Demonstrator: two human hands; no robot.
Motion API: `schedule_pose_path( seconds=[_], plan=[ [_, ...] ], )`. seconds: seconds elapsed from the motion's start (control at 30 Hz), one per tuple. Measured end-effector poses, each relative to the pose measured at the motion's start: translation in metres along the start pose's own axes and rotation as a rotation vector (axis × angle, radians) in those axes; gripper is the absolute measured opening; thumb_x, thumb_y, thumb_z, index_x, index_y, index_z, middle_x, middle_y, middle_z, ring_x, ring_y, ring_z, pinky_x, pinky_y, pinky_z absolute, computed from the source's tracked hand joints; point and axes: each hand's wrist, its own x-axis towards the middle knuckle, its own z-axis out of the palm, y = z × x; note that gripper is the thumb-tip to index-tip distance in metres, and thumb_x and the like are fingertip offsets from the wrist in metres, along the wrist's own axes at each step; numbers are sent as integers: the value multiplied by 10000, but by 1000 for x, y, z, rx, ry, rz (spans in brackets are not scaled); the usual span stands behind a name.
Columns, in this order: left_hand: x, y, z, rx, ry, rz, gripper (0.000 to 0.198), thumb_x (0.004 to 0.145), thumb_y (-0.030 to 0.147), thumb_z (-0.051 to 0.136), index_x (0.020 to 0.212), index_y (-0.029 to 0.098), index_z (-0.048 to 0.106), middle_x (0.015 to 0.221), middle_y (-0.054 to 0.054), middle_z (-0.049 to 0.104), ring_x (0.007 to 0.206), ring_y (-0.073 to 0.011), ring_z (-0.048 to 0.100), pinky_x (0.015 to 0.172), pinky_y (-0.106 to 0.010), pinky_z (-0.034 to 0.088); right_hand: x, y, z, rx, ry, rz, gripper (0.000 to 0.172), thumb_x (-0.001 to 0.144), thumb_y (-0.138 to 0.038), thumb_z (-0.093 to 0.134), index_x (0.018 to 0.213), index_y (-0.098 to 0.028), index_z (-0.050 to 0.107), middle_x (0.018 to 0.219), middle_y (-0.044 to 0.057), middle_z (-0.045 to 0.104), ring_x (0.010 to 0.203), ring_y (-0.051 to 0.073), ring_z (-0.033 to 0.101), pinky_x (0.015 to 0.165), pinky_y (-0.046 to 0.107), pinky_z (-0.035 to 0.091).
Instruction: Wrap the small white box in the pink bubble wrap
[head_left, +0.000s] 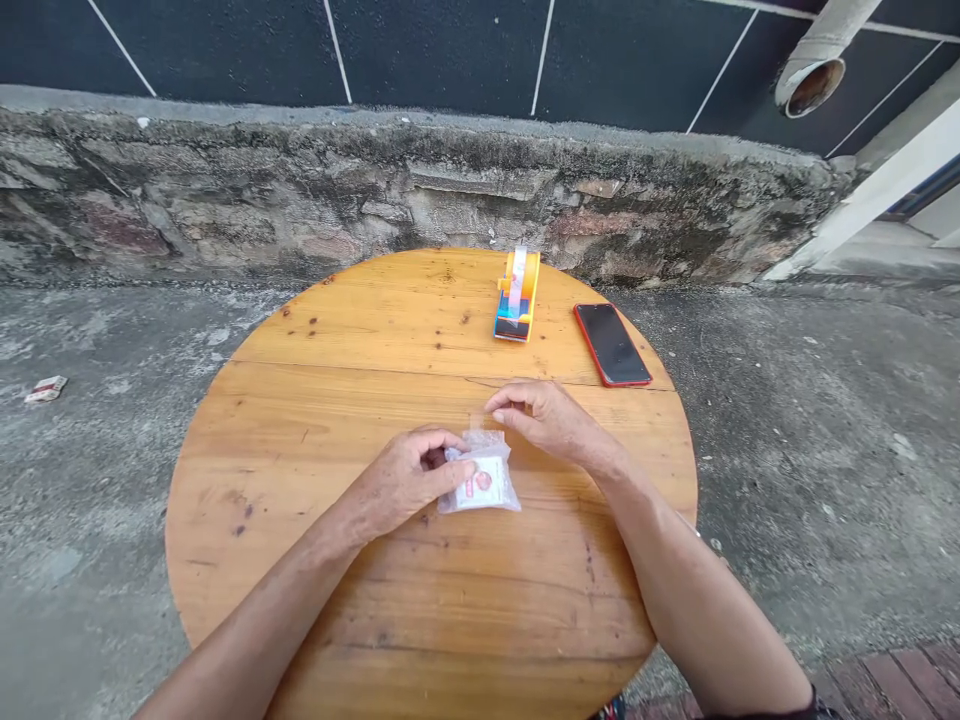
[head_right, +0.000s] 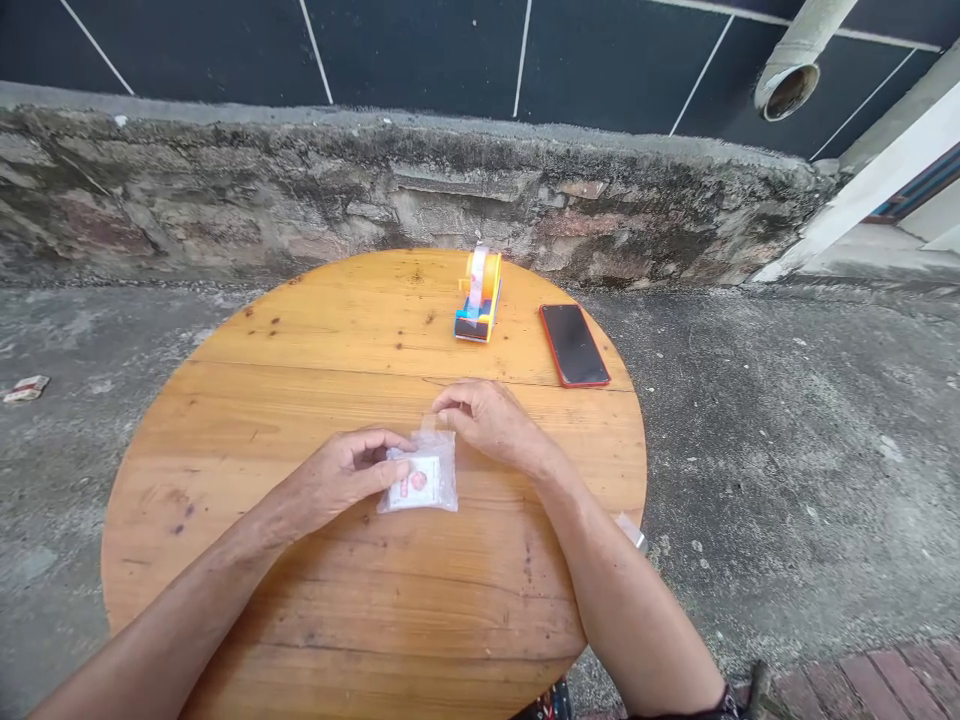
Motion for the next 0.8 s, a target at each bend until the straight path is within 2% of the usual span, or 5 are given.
schedule_pose_path(
  seconds=[0.17, 0.33, 0.53, 0.63, 0.8],
  plan=[
    [6, 3, -6, 124, -40, 60, 330, 808, 449, 578, 949, 181, 708, 947, -59, 682, 821, -206, 620, 733, -310, 485, 1, 6, 5, -103, 82, 130, 158, 841, -169, 535, 830, -196, 690, 771, -2, 698, 682, 130, 588, 649, 248, 394],
    [8, 3, -6, 90, -44, 50, 336, 811, 454, 575, 956, 182, 710, 911, -51, 698, 783, -197, 627, 679, -288, 486, 6, 2, 12, -90, 125, 173, 155, 816, -155, 546, 850, -196, 691, 770, 6, 702, 656, 131, 587, 640, 255, 404],
    [7, 0, -3, 51, -52, 63, 351, 820, 439, 569, 995, 168, 707, 893, -53, 709, 725, -183, 627, 615, -266, 471, 17, -1, 18, 175, 8, 361, 105, 775, -149, 539, 738, -176, 634, 648, -12, 649, 488, 92, 524, 518, 232, 389],
    [7, -2, -4, 73, -60, 72, 349, 828, 430, 561, 1003, 166, 707, 896, -48, 707, 748, -188, 631, 623, -264, 463, 21, -1, 20, 229, -41, 401, 54, 755, -181, 571, 788, -175, 613, 644, -11, 649, 456, 91, 514, 460, 225, 379],
    [4, -1, -4, 118, -9, 124, 309, 824, 402, 567, 971, 174, 715, 916, -47, 703, 778, -189, 631, 641, -262, 457, 23, -8, 20, 311, -98, 431, 141, 782, -296, 590, 837, -169, 615, 609, -36, 575, 450, 69, 432, 431, 208, 337]
  ],
)
